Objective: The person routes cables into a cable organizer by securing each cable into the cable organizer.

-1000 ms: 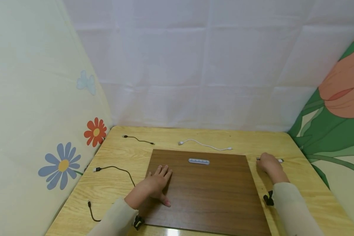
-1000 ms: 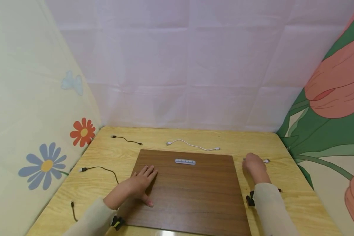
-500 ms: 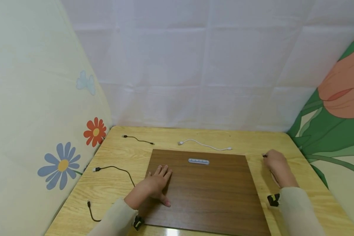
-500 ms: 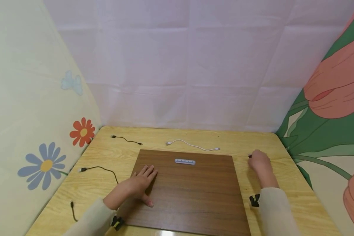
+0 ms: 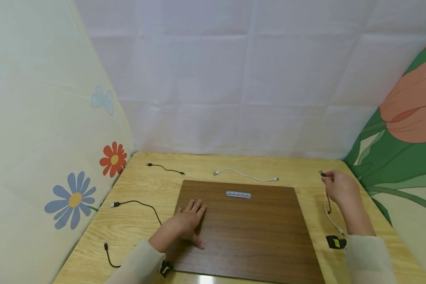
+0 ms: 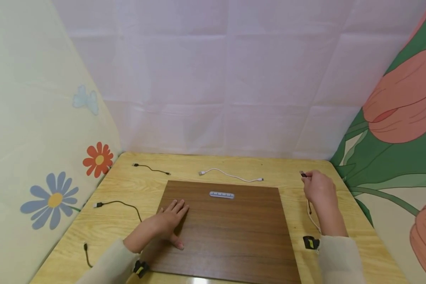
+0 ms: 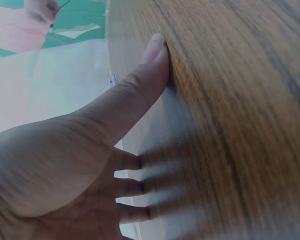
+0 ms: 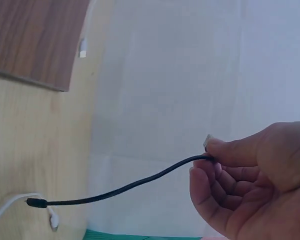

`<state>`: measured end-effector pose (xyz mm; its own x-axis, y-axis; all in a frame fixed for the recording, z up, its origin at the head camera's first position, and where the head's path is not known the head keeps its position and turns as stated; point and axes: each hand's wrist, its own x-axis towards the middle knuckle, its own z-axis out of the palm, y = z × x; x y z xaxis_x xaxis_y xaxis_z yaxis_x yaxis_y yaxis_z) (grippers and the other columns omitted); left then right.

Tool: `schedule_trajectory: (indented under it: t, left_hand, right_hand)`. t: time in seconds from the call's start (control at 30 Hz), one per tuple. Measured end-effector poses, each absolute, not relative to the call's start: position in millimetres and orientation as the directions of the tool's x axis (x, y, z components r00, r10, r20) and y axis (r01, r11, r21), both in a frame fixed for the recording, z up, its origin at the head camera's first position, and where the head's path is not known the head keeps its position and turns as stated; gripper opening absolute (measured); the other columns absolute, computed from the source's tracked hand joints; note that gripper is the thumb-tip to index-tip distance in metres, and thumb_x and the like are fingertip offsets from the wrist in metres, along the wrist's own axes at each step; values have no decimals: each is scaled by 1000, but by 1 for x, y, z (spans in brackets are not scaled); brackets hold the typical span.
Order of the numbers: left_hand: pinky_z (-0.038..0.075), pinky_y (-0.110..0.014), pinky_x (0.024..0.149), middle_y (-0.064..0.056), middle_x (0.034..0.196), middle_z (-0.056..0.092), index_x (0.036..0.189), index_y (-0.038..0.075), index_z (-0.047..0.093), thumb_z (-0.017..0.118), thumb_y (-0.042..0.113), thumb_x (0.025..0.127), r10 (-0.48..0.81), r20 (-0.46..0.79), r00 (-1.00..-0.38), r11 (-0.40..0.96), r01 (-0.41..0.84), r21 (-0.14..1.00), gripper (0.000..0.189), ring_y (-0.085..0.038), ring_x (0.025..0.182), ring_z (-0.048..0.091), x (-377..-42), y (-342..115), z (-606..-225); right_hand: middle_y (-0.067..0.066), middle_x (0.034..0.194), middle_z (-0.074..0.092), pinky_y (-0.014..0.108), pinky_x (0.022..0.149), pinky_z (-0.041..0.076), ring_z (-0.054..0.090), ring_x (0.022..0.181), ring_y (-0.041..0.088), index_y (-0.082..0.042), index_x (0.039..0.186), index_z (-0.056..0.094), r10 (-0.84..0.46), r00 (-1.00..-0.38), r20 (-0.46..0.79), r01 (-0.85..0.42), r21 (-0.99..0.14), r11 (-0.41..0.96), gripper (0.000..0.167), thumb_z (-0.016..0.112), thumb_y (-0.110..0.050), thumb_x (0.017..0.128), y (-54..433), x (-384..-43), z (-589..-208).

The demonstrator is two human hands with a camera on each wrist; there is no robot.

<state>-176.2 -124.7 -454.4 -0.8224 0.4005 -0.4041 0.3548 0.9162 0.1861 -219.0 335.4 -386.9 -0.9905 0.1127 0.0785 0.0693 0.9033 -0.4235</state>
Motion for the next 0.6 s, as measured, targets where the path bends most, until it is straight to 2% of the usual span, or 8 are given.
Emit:
schedule_trajectory:
  t: [0.1,0.3,0.47,0.6]
  left_hand:
    - [25,-69,113,-17,168,13,160,8,25,87,62,64,401,-405,-822,916,357,184,126,-41,154,11,-175,-125,-454]
    - [24,-69,114,-18,168,13,160,7,25,87,61,65,405,-405,-820,914,355,195,126,-41,154,11,-175,-124,-452]
    - [24,-69,114,-18,168,13,160,7,25,88,60,65,403,-406,-820,915,351,199,125,-41,154,11,-174,-124,-451]
    - [24,-70,113,-19,168,13,160,7,25,88,60,65,407,-404,-820,913,352,205,126,-42,154,11,-174,-124,-451]
  right_hand:
    - [37,114,61,56,74,48,60,94,49,16,125,54,113,-987,113,53,-436,898,41,49,-21,107,330,-214,-381]
    - [35,117,61,52,71,50,61,96,46,11,127,55,132,-986,101,66,-490,869,47,48,-31,108,318,-206,-371]
    - [30,108,66,45,66,51,64,89,38,11,128,55,115,-985,132,26,-536,844,48,47,-33,108,310,-203,-371]
    - [23,101,69,41,67,53,68,89,36,10,128,53,83,-981,175,-36,-584,811,47,45,-32,109,304,-200,-374]
